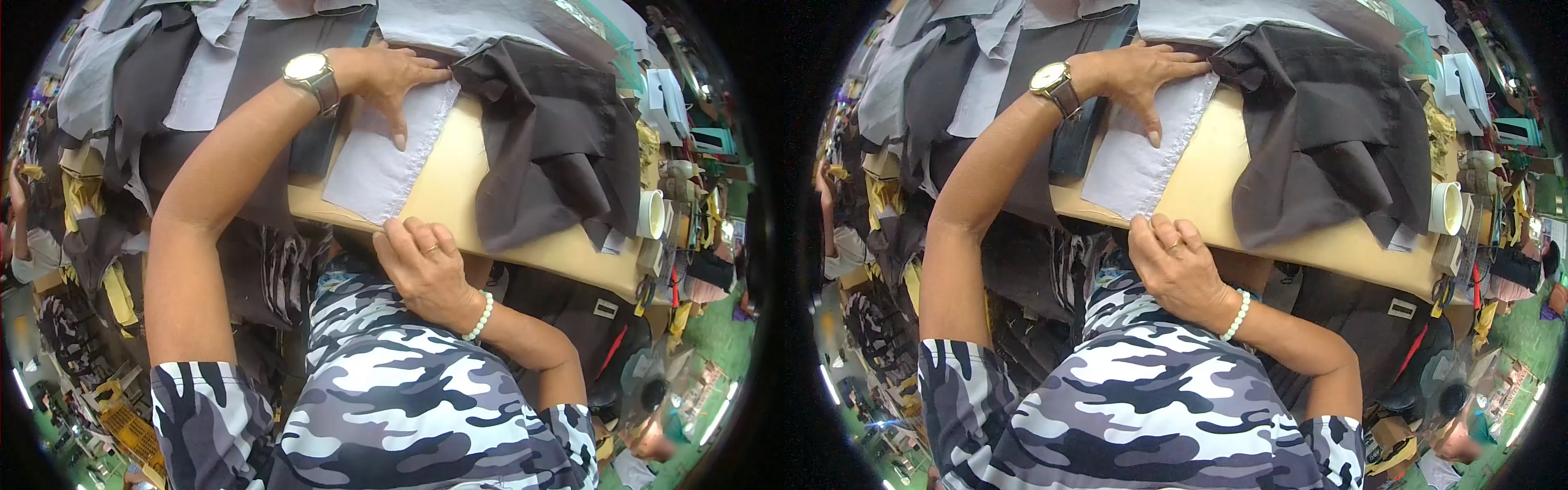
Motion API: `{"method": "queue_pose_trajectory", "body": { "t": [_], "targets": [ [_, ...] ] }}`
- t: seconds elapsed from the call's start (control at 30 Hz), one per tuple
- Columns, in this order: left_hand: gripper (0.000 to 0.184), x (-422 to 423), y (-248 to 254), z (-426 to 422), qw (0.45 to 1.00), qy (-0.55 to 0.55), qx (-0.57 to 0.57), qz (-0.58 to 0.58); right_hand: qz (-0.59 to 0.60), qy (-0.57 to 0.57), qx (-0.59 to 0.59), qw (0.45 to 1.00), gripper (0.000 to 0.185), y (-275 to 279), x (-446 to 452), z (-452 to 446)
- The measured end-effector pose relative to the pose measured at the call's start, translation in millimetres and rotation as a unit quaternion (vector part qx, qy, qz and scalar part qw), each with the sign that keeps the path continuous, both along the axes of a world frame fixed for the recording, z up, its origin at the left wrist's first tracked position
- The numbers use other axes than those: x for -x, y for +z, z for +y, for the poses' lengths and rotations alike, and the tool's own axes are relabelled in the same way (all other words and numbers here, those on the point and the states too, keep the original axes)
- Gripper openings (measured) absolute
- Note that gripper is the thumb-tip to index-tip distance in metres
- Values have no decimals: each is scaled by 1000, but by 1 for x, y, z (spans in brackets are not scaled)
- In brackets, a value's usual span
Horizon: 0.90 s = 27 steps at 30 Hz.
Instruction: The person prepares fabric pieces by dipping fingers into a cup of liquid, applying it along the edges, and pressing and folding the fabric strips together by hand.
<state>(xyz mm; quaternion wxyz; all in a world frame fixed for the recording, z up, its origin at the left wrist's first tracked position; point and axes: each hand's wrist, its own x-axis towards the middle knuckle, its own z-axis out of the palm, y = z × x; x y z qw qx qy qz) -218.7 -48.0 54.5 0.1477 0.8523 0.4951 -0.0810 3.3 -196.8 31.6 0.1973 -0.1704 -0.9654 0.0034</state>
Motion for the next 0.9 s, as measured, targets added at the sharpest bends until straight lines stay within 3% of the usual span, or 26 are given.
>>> {"method": "queue_pose_trajectory", "body": {
  "t": [0.07, 0.17, 0.3, 0.37, 0.43, 0.53, 0.63, 0.67, 0.73, 0.77, 0.9],
  "targets": [
    [130, 1, -2, 0, 1000, 0, -1, -1, 32, -17, 43, 998, 34, 2, -1, 5],
    [130, -1, 1, 0, 1000, -1, 5, -3, 17, -79, 9, 997, 37, 4, 2, 22],
    [131, 2, -5, 1, 1000, -8, 10, -21, -19, -28, 25, 999, 44, -6, -2, -4],
    [130, 2, -3, 5, 1000, -9, 23, -18, 12, -3, 90, 996, 46, -1, -3, -7],
    [130, -1, 2, 2, 1000, -6, 22, -1, 52, -32, 64, 996, 46, 0, -4, 5],
    [130, -1, 4, 1, 1000, -14, 20, 0, -8, -41, 86, 995, 40, -1, -3, 6],
    [126, 0, 0, -7, 999, -15, 27, -13, 104, 10, 271, 957, 28, 25, -9, 22],
    [125, -1, 8, -1, 1000, -22, 19, -11, 181, -54, 211, 959, 29, 42, -16, 42],
    [103, -2, 18, -8, 999, -10, 8, -42, 284, -166, 161, 930, 34, 63, -35, 72],
    [94, -2, 24, -10, 998, 6, 30, -56, 302, -221, 160, 913, 36, 69, -46, 81],
    [79, 1, 27, -39, 964, 208, -91, -136, 300, -307, 87, 899, 43, 71, -88, 112]
  ]
}}
